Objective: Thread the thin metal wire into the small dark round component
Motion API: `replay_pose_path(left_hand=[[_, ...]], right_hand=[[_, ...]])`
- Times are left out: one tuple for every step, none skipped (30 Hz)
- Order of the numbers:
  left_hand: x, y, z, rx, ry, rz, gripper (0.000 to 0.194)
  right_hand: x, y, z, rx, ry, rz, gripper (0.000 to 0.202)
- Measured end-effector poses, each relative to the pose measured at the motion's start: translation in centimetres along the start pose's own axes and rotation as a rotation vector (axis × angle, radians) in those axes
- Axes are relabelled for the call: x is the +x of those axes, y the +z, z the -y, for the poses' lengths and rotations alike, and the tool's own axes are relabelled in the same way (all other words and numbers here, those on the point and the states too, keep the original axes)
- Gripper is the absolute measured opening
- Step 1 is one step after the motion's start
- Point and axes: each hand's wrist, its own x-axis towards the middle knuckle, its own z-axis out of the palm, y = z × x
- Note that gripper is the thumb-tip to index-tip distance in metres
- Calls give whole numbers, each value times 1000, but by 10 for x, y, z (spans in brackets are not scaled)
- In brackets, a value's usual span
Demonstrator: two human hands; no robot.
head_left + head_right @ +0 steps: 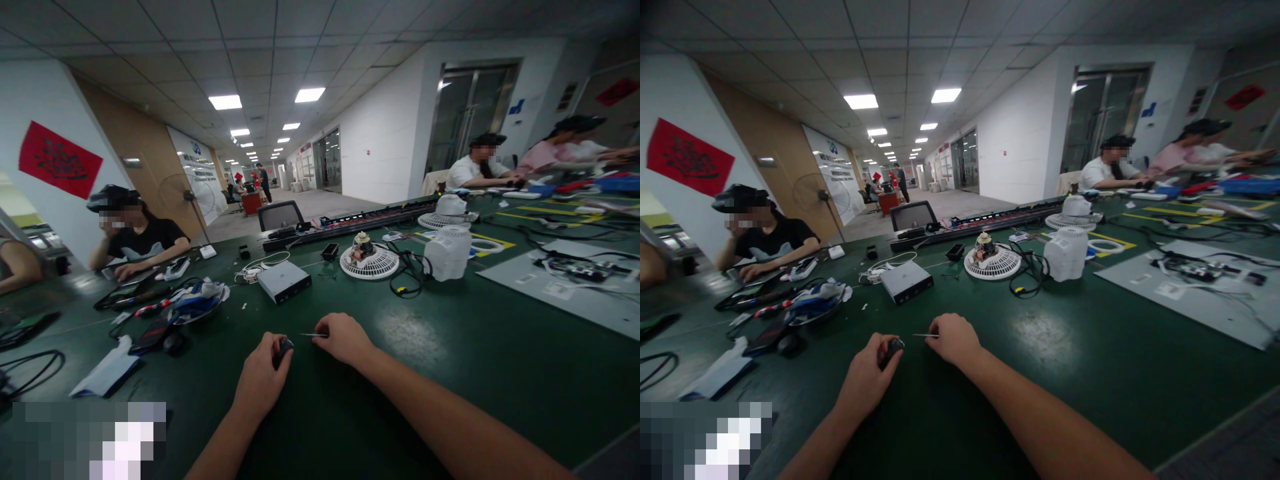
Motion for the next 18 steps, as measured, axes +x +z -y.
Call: replay_pose_path(left_hand=[[0, 0, 0, -1, 7, -4, 14], [0, 1, 0, -5, 15, -8, 14], [0, 2, 0, -12, 22, -11, 14], [-1, 3, 1, -20, 27, -9, 14], [-1, 3, 1, -29, 31, -2, 14], [-1, 4, 2, -39, 33, 6, 14], [-1, 4, 2, -49, 37, 13, 14], [-2, 5, 2, -60, 43, 16, 15], [-2, 5, 1, -72, 50, 18, 16], [-2, 4, 1, -86, 59, 17, 17], [-3, 4, 0, -102, 69, 18, 18], [-3, 3, -1, -118, 80, 19, 20], [-4, 3, -1, -133, 91, 26, 22], [-4, 2, -2, -143, 100, 33, 23], [-5, 2, -3, -149, 109, 40, 23], [-5, 2, -3, -151, 118, 42, 24], [-5, 2, -4, -151, 126, 42, 24], [-5, 2, -4, -151, 134, 37, 25]], right_hand=[[0, -1, -1, 47, -1, -13, 18], [1, -2, -1, 116, -3, -12, 20], [1, -3, -1, 208, -6, -5, 22], [1, -3, 0, 317, -8, 7, 23], [2, -3, 1, 430, -5, 22, 23], [2, -3, 2, 533, 3, 33, 23], [1, -2, 4, 614, 11, 43, 22], [1, -1, 6, 667, 20, 48, 21], [0, -1, 8, 696, 28, 54, 20], [-1, 0, 10, 707, 28, 66, 20], [-2, 1, 11, 712, 21, 76, 19], [-3, 1, 13, 714, 10, 81, 18], [-4, 2, 13, 709, -4, 85, 18], [-5, 3, 14, 695, -17, 85, 18], [-6, 3, 14, 674, -26, 87, 18], [-7, 4, 14, 652, -29, 90, 19], [-7, 4, 14, 635, -27, 91, 19], [-7, 4, 15, 631, -26, 94, 20]])
